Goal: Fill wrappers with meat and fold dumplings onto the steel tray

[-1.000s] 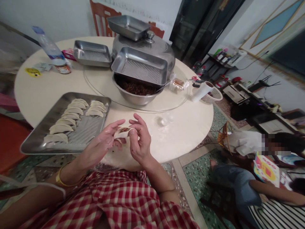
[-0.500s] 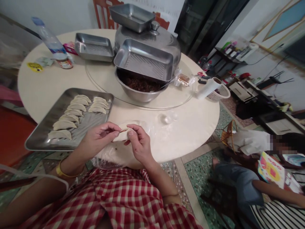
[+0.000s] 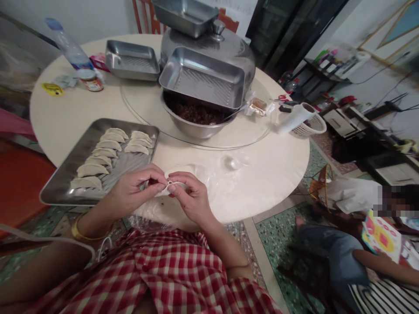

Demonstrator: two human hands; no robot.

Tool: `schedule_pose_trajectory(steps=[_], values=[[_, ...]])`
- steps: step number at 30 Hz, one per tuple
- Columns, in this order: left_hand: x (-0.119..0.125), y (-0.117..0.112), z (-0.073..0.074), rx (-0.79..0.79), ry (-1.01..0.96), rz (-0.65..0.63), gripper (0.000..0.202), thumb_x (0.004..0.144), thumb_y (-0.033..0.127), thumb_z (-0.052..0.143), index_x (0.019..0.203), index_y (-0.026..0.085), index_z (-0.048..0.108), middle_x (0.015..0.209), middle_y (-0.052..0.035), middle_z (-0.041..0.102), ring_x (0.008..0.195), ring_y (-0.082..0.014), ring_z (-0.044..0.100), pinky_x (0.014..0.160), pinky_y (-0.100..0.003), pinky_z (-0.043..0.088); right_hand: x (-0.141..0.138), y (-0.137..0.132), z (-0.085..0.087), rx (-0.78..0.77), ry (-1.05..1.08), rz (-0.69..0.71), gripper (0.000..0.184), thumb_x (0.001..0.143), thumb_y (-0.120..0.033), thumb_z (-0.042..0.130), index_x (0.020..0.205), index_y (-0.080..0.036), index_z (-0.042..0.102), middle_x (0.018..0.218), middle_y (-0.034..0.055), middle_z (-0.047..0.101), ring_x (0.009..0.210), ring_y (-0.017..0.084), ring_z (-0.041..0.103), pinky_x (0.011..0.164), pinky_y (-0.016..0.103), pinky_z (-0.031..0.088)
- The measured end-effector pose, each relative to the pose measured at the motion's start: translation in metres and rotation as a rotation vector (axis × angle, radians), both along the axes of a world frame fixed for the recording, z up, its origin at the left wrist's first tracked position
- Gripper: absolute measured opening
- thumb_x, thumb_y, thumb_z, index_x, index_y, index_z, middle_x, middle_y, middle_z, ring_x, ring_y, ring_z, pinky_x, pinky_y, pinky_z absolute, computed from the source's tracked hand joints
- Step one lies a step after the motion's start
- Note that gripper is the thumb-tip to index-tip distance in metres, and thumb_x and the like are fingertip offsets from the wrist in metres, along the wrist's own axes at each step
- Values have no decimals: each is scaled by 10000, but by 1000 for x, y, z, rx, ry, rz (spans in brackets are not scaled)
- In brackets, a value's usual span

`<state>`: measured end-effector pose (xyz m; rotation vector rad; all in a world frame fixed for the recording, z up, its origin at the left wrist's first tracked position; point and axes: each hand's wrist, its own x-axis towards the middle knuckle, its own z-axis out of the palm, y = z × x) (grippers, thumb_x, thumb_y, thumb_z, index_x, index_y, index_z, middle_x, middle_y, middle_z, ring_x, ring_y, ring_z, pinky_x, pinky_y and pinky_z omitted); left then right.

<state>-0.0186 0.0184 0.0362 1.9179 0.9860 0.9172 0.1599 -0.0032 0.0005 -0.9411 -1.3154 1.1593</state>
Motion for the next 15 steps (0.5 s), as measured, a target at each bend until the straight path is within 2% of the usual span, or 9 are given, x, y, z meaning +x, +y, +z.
schedule_pose_trajectory(steps=[5, 10, 15], values=[[-2, -3, 3, -6, 58, -3, 175, 929, 318, 537, 896, 206, 667, 847, -7, 642, 770, -126, 597, 707, -245, 471, 2, 0, 2, 91, -88, 9, 120, 854, -329, 693, 956, -299, 750, 1049, 24, 714, 957, 156, 694, 659, 271, 634], [0, -8, 2, -3, 46, 81, 140, 912, 333, 570, 914, 211, 639, 826, 11, 661, 742, -121, 595, 679, -224, 471, 2, 0, 7, 191, -197, -6, 118, 868, -325, 679, 955, -296, 753, 1036, 25, 733, 944, 152, 709, 741, 287, 622], [4, -11, 3, -49, 7, 139, 161, 896, 357, 586, 875, 204, 630, 781, 19, 662, 694, -118, 586, 651, -225, 469, -1, -1, 11, 226, -214, -5, 136, 840, -317, 708, 970, -293, 740, 1052, 25, 727, 936, 148, 707, 695, 257, 608]])
